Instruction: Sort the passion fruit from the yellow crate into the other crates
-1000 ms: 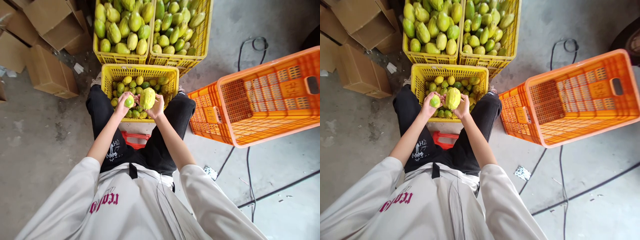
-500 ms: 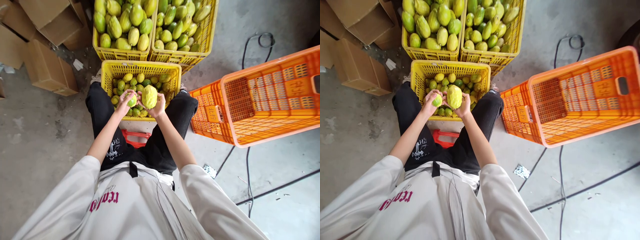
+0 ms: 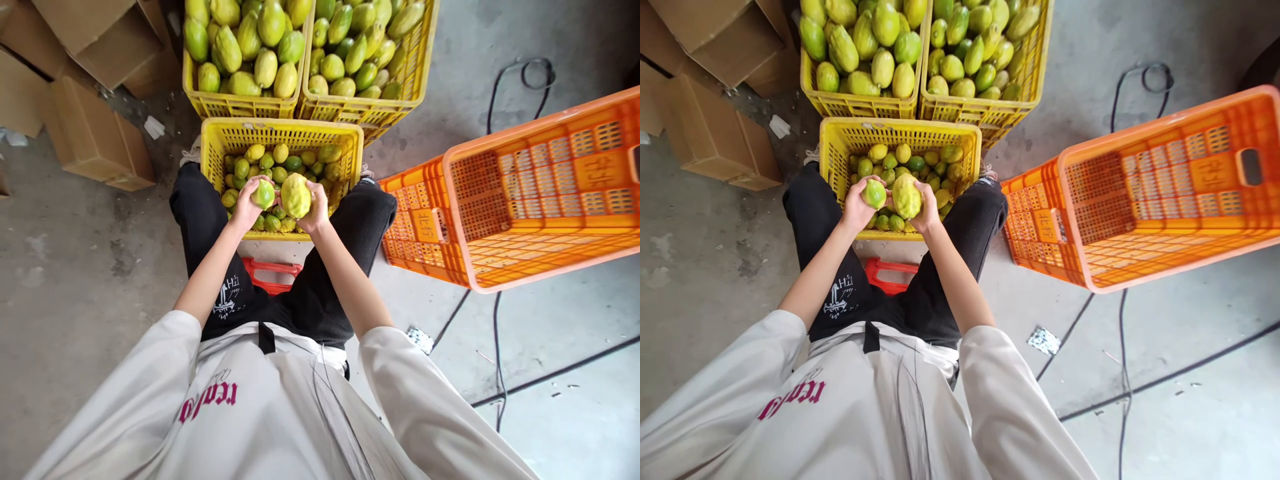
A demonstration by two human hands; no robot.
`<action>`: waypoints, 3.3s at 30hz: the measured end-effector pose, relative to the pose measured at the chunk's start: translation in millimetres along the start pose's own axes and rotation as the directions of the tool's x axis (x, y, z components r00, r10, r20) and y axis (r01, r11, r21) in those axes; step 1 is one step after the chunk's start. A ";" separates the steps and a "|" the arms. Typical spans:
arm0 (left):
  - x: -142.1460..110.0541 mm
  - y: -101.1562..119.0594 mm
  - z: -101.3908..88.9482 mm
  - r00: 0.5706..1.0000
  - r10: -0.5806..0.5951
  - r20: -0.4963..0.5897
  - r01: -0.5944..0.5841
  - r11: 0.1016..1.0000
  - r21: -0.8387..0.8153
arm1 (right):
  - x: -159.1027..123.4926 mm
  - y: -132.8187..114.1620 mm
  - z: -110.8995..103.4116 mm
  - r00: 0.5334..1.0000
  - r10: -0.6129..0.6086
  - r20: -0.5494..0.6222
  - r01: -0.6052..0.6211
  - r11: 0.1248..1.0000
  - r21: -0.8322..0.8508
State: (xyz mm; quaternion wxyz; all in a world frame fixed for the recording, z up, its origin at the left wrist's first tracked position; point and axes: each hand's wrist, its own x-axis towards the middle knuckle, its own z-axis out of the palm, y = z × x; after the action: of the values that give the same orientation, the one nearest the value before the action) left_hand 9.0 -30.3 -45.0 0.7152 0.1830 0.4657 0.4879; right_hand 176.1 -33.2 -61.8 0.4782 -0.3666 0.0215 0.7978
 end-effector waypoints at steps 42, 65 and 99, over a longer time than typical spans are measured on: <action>15.5 -6.9 -7.6 0.993 -0.041 -0.110 0.032 0.996 -0.080 | -3.2 0.8 6.8 1.000 0.007 0.019 -0.006 0.999 -0.038; 12.0 -5.7 -7.5 0.981 -0.017 -0.192 0.014 1.000 -0.019 | 4.0 -1.4 -1.3 0.997 -0.015 0.075 0.013 0.999 0.038; 7.1 5.8 -1.8 0.973 -0.136 -0.187 0.096 0.973 -0.208 | -2.0 -1.4 -0.1 0.996 0.005 0.093 -0.008 1.000 0.031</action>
State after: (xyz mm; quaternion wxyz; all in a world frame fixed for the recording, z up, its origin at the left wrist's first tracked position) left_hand 5.1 -21.8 -45.1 0.7067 0.0333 0.4945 0.5049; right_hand 177.8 -34.0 -60.2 0.4819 -0.3215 0.0127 0.8151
